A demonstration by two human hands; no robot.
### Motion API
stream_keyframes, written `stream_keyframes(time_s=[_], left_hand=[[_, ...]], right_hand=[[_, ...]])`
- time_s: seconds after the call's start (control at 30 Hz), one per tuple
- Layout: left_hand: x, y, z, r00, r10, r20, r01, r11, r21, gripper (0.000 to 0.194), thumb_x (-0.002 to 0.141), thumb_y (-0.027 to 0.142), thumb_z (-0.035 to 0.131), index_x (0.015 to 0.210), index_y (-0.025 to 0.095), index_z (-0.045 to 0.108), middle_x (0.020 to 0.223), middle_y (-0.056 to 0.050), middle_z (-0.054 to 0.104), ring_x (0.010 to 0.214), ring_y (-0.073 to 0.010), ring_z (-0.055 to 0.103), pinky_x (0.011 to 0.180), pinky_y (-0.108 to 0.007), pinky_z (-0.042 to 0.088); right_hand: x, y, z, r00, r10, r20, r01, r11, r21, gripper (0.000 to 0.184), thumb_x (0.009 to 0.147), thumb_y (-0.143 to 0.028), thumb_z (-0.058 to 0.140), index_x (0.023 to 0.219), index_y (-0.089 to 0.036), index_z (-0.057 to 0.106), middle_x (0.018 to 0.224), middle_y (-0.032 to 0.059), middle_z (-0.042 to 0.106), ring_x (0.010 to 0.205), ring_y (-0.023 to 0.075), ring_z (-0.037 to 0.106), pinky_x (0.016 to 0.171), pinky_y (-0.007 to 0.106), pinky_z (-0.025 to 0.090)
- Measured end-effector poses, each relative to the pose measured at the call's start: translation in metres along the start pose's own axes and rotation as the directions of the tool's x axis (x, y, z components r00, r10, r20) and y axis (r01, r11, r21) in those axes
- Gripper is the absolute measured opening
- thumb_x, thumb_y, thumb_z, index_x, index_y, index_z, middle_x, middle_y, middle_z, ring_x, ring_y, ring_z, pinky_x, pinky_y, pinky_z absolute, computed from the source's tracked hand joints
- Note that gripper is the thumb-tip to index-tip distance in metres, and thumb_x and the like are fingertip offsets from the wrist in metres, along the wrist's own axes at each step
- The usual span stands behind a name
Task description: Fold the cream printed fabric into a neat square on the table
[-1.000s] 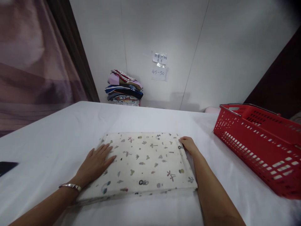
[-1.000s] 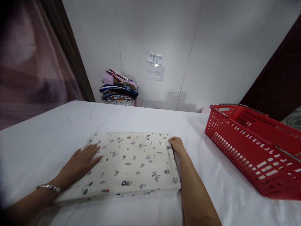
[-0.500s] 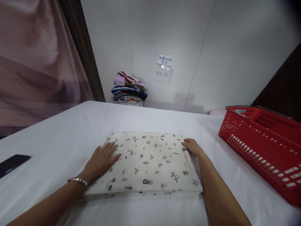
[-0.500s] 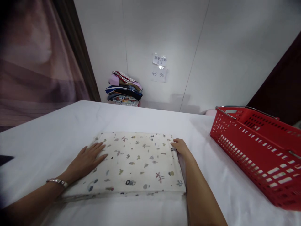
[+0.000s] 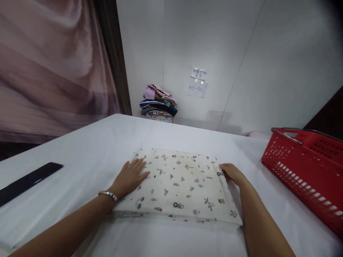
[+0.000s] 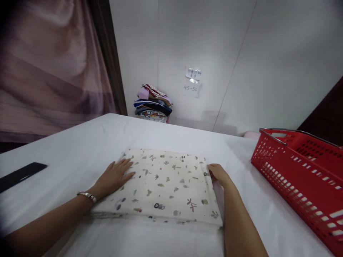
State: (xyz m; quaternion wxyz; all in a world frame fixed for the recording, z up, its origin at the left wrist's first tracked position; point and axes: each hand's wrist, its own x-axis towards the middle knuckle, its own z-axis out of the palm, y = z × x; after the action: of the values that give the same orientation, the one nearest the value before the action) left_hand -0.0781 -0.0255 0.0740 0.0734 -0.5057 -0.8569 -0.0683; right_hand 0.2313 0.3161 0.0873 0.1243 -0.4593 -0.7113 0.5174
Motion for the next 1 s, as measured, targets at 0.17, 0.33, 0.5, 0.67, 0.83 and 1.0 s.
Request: stream_keyframes(time_s=[0.17,0.33,0.5,0.67,0.83,1.0], left_hand=[[-0.001,0.004,-0.004,1.000,-0.014,0.016,0.014,1.000,0.000,0.058,0.086,0.053,0.030,0.130,0.018,0.043,0.141,-0.009,0.037,0.131,-0.0271,0.028,0.105,-0.049,0.018],[-0.003,0.005,-0.005,1.000,-0.013,-0.002,0.013,1.000,-0.008,0.056,0.086,0.053,0.032,0.130,0.019,0.044,0.140,-0.009,0.038,0.131,-0.0264,0.029,0.105,-0.049,0.018],[-0.003,0.005,-0.004,1.000,-0.012,-0.009,0.012,1.000,-0.014,0.056,0.086,0.053,0.033,0.129,0.019,0.044,0.140,-0.009,0.039,0.130,-0.0268,0.030,0.105,-0.050,0.019],[-0.002,0.003,-0.001,1.000,-0.018,-0.012,0.018,1.000,0.007,0.056,0.086,0.053,0.033,0.129,0.019,0.044,0.140,-0.009,0.039,0.130,-0.0271,0.031,0.104,-0.050,0.021],[-0.002,0.000,0.002,0.999,-0.002,-0.036,0.003,1.000,0.026,0.056,0.086,0.055,0.031,0.129,0.021,0.044,0.139,-0.008,0.040,0.129,-0.0267,0.033,0.103,-0.050,0.023],[-0.002,-0.002,0.005,0.999,0.006,-0.040,-0.005,0.999,0.033,0.056,0.086,0.055,0.031,0.129,0.021,0.044,0.139,-0.008,0.040,0.129,-0.0269,0.033,0.103,-0.050,0.023]], right_hand=[[-0.002,0.003,-0.004,0.985,0.058,0.164,-0.091,0.975,0.201,0.012,0.065,-0.020,0.059,0.077,-0.017,0.061,0.057,-0.0009,0.059,0.044,0.0087,0.049,0.040,0.020,0.039],[0.000,0.006,-0.006,0.978,0.073,0.195,-0.127,0.951,0.282,0.010,0.066,-0.022,0.062,0.074,-0.017,0.060,0.060,-0.0007,0.058,0.045,0.0072,0.048,0.038,0.017,0.036],[0.001,0.008,-0.006,0.969,0.058,0.239,-0.134,0.939,0.317,0.014,0.070,-0.028,0.063,0.069,-0.015,0.059,0.056,-0.0022,0.054,0.042,0.0048,0.044,0.035,0.015,0.030],[0.004,0.013,-0.008,0.971,0.038,0.237,-0.115,0.941,0.318,0.021,0.069,-0.033,0.066,0.065,-0.015,0.056,0.052,-0.0046,0.049,0.041,0.0046,0.040,0.035,0.015,0.028],[0.007,0.016,-0.008,0.980,0.006,0.198,-0.069,0.948,0.310,0.018,0.065,-0.028,0.069,0.067,-0.014,0.057,0.051,-0.0047,0.049,0.041,0.0049,0.039,0.035,0.016,0.026],[0.008,0.015,-0.009,0.990,0.012,0.137,-0.053,0.952,0.302,0.017,0.066,-0.027,0.069,0.070,-0.017,0.056,0.055,-0.0037,0.053,0.041,0.0049,0.040,0.035,0.017,0.025]])
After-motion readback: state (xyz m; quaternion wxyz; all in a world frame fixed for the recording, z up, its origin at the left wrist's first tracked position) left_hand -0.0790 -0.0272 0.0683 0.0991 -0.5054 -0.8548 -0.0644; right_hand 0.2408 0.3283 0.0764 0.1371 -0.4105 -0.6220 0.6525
